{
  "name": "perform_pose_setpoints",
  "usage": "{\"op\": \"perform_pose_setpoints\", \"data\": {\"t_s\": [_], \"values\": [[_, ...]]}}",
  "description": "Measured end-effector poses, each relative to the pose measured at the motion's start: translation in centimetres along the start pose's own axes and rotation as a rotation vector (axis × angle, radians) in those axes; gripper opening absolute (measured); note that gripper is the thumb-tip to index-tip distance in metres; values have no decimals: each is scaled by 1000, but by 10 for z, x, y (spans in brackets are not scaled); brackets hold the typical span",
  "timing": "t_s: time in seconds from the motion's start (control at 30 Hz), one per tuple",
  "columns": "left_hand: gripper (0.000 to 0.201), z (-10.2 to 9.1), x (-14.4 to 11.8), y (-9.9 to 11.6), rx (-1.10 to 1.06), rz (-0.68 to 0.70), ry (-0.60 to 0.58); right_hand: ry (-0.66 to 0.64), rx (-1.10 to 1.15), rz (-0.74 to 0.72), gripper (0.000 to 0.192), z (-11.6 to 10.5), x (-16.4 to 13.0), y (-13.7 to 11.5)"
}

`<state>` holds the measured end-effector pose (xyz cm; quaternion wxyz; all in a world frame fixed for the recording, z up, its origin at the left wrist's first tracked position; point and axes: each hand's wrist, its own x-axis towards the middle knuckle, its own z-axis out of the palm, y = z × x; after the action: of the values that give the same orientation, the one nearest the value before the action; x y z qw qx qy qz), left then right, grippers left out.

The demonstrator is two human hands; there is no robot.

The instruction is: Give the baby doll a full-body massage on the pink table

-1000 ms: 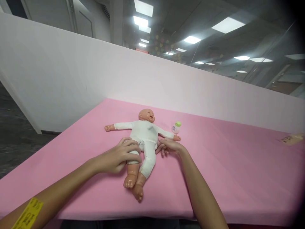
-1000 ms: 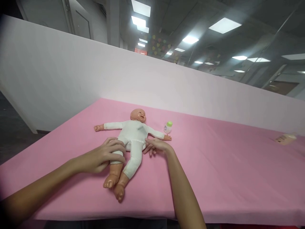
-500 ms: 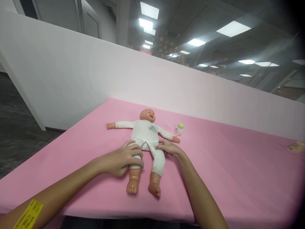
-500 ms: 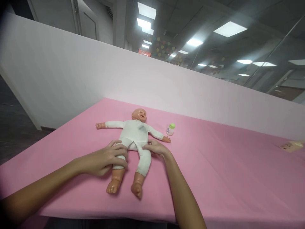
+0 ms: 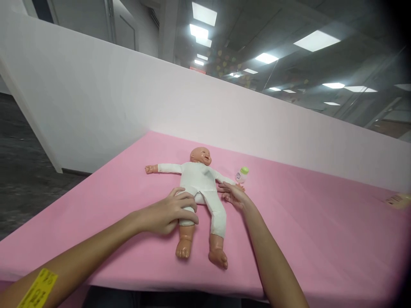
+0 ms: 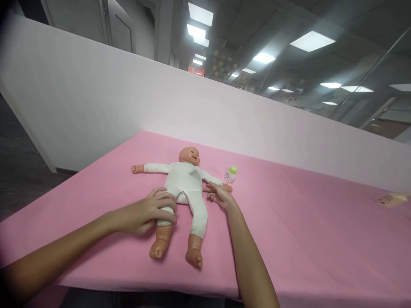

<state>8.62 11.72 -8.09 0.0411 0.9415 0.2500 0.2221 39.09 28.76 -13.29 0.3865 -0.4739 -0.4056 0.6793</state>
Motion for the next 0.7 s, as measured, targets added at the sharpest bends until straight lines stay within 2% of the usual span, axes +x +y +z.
{"op": "perform_pose_setpoints", "data": {"t_s": [0.07,0.17,0.3,0.4,0.7], "values": [[65,0,1,-1,-10,-15,21,-42,196,16,19,3,5,1],[67,0,0,-1,-19,-20,34,-70,430,67,20,11,8,-1],[68,1,0,0,-17,3,36,75,589,44,26,21,14,-4],[69,2,0,0,-19,7,32,136,601,5,29,24,19,-4],[67,4,0,1,-25,-1,58,167,483,-151,41,20,26,-1]]}}
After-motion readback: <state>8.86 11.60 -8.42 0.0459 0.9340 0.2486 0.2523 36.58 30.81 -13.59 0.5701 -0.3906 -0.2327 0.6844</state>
